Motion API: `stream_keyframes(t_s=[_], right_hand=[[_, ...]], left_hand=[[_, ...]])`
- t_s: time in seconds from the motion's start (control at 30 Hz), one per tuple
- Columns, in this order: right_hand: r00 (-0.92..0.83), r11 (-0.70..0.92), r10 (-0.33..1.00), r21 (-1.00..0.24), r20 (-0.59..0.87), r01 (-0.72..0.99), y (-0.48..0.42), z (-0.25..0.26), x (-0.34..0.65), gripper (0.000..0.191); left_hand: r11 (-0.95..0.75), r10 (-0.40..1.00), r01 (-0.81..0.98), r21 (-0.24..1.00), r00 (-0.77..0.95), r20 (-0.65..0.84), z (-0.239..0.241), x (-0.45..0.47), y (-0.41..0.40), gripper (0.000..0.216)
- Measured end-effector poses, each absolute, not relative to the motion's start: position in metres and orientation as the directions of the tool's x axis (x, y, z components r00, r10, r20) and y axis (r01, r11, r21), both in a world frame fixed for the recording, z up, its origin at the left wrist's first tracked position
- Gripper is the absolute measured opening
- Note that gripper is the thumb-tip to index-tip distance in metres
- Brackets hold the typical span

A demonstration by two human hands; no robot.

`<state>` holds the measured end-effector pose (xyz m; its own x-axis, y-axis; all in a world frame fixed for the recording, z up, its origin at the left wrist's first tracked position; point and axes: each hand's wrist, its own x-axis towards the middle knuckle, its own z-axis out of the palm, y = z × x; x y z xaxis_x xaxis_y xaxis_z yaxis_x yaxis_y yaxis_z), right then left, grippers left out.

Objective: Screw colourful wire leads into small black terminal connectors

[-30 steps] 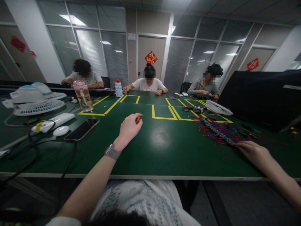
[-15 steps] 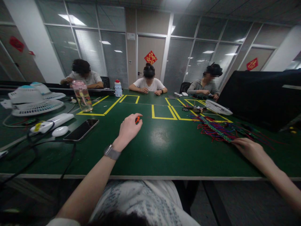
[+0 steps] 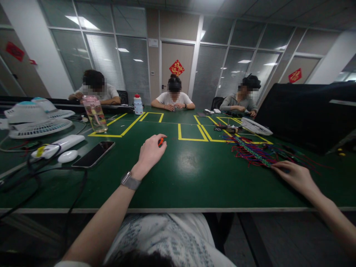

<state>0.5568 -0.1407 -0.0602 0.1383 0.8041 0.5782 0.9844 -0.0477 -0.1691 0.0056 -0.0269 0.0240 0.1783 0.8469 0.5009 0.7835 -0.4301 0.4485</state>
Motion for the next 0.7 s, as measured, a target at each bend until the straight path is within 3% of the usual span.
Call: stream_keyframes(t_s=[0.33, 0.6, 0.7], right_hand=[[0.168, -0.078, 0.806, -0.18, 0.568, 0.981, -0.144, -0.057, 0.55, 0.029], [0.233, -0.143, 0.746, -0.191, 0.624, 0.971, -0.136, -0.05, 0.548, 0.033], [0.245, -0.167, 0.778, -0.186, 0.578, 0.968, -0.11, -0.031, 0.535, 0.035]], left_hand=[[-0.426, 0.854, 0.78, 0.459, 0.18, 0.488, 0.027, 0.006, -0.03, 0.031], [-0.433, 0.84, 0.789, 0.435, 0.18, 0.512, 0.023, 0.006, -0.027, 0.03], [-0.438, 0.838, 0.789, 0.43, 0.187, 0.512, 0.023, 0.007, -0.027, 0.03]])
